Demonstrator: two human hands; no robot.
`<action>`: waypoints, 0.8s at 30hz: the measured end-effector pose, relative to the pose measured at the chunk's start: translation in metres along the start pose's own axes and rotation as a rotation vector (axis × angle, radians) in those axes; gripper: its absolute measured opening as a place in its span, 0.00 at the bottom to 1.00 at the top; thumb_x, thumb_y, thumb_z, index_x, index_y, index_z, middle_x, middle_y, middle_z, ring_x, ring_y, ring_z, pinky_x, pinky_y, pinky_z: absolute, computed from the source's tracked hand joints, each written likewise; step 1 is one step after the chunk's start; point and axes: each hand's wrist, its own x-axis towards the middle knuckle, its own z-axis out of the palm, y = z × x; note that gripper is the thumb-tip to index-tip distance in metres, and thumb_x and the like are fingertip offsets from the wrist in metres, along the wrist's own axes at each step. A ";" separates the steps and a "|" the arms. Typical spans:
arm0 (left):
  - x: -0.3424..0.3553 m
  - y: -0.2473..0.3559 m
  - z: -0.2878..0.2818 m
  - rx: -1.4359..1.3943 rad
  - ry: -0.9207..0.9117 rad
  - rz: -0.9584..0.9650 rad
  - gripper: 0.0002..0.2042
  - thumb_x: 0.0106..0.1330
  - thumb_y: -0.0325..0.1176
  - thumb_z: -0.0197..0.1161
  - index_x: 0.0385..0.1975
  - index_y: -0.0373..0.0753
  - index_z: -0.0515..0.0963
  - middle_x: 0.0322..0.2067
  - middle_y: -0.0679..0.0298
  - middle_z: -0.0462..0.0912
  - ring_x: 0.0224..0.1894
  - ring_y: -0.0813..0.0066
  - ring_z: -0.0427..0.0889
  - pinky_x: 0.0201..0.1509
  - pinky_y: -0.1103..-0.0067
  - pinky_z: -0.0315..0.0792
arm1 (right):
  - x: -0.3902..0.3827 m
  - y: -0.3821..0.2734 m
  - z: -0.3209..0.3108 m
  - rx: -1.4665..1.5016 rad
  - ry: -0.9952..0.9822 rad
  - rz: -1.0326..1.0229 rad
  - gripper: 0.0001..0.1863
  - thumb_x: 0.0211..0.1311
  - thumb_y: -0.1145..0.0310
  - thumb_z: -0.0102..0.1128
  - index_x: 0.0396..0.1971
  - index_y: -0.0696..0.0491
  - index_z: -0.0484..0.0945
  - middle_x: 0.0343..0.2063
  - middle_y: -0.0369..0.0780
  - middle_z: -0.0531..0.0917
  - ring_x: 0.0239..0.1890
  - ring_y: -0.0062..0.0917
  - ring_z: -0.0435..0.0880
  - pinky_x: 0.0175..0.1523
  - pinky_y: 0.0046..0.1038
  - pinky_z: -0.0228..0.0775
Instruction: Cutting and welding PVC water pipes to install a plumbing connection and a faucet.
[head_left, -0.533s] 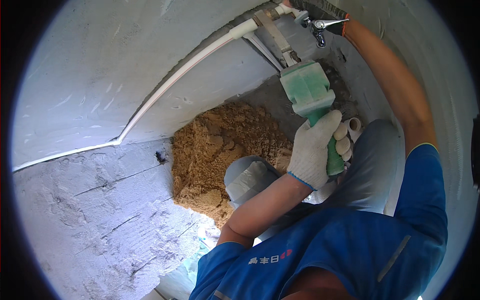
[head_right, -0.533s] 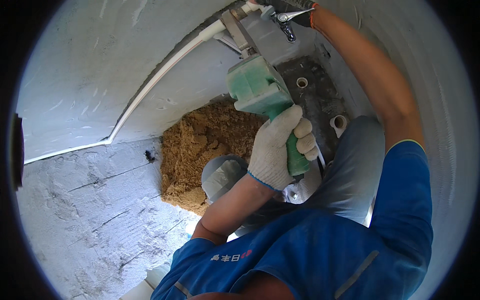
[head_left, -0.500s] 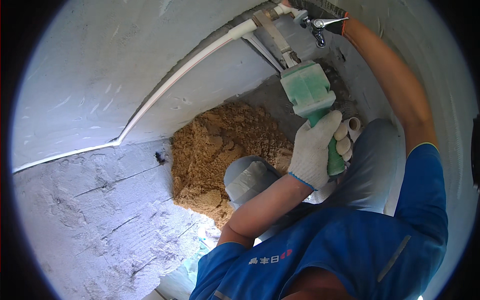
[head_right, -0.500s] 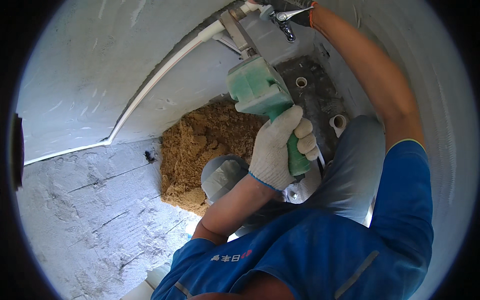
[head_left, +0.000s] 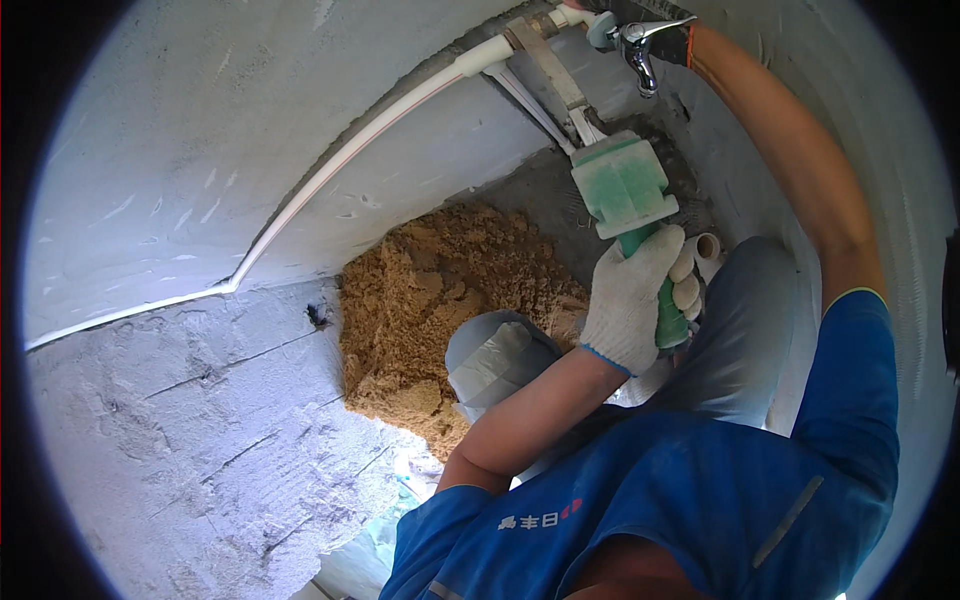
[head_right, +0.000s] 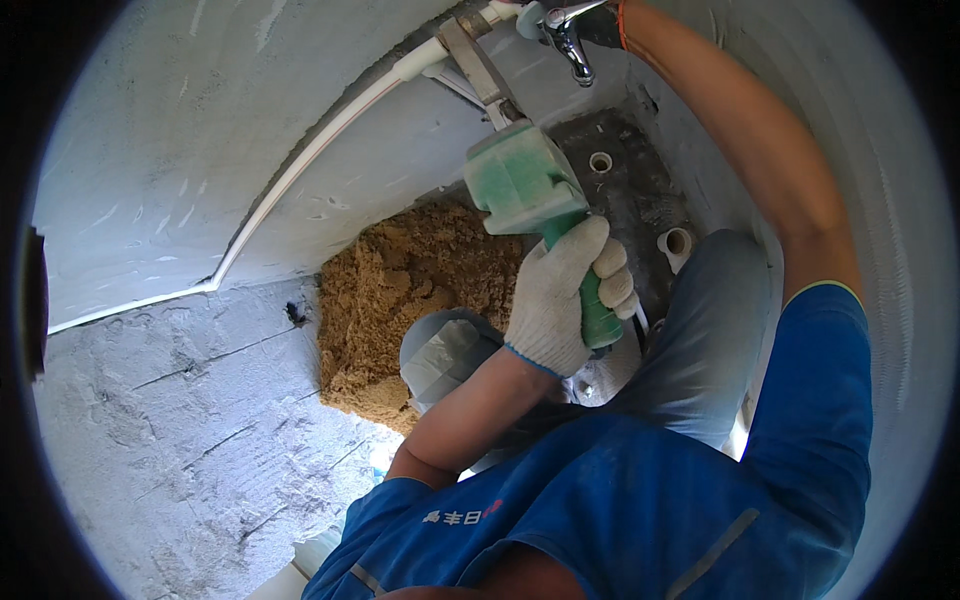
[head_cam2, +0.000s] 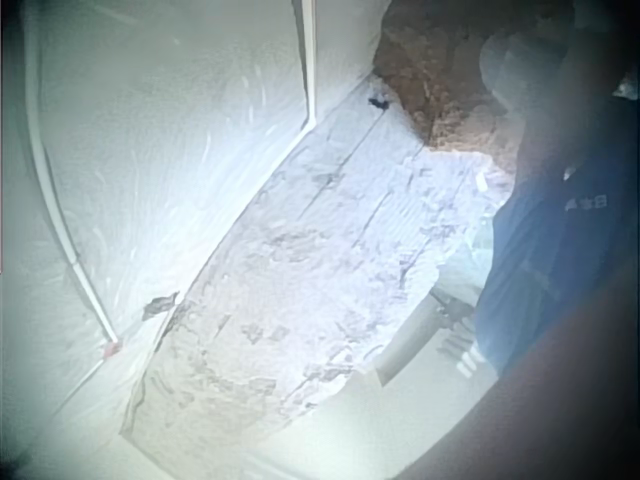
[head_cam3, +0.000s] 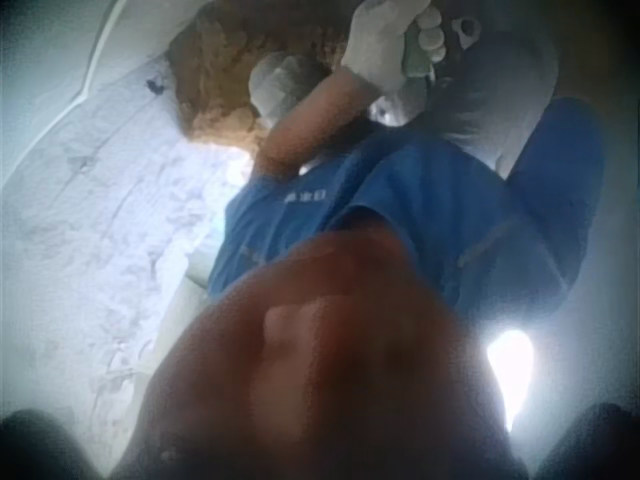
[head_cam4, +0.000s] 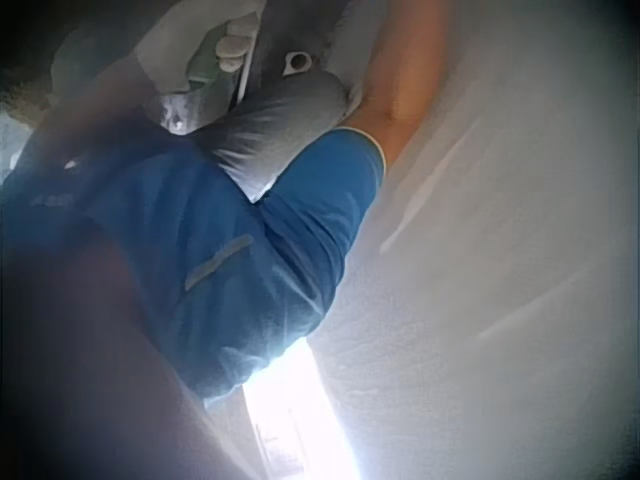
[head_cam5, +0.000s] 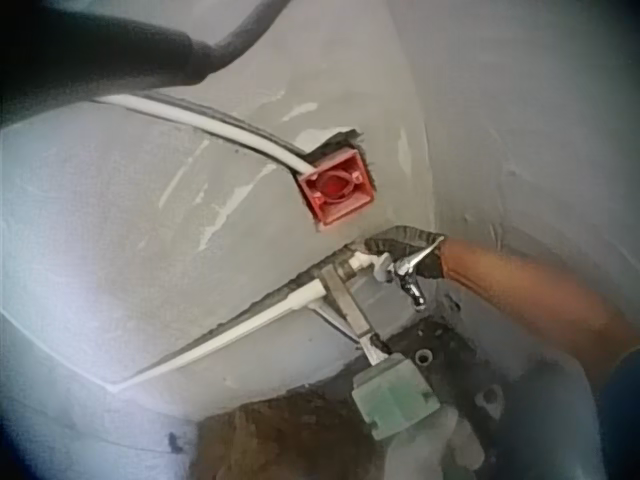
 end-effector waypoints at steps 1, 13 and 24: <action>-0.003 0.003 0.003 -0.002 -0.003 -0.018 0.08 0.68 0.36 0.62 0.34 0.46 0.68 0.22 0.69 0.69 0.21 0.78 0.71 0.24 0.77 0.66 | 0.000 0.004 0.002 -0.285 0.046 0.102 0.10 0.68 0.63 0.56 0.36 0.55 0.77 0.30 0.37 0.80 0.30 0.25 0.76 0.37 0.29 0.70; -0.012 0.013 0.014 0.013 0.010 -0.042 0.09 0.68 0.38 0.62 0.37 0.44 0.69 0.25 0.67 0.72 0.22 0.77 0.73 0.25 0.77 0.69 | -0.002 -0.016 0.000 0.171 0.107 0.391 0.22 0.73 0.55 0.49 0.53 0.58 0.76 0.49 0.44 0.80 0.48 0.29 0.78 0.56 0.33 0.69; 0.007 0.003 -0.007 0.069 0.047 0.009 0.08 0.67 0.35 0.62 0.35 0.43 0.69 0.23 0.66 0.72 0.20 0.75 0.73 0.23 0.76 0.68 | 0.009 -0.036 -0.004 0.883 0.204 0.705 0.12 0.69 0.62 0.57 0.40 0.55 0.80 0.28 0.39 0.82 0.23 0.24 0.80 0.27 0.28 0.75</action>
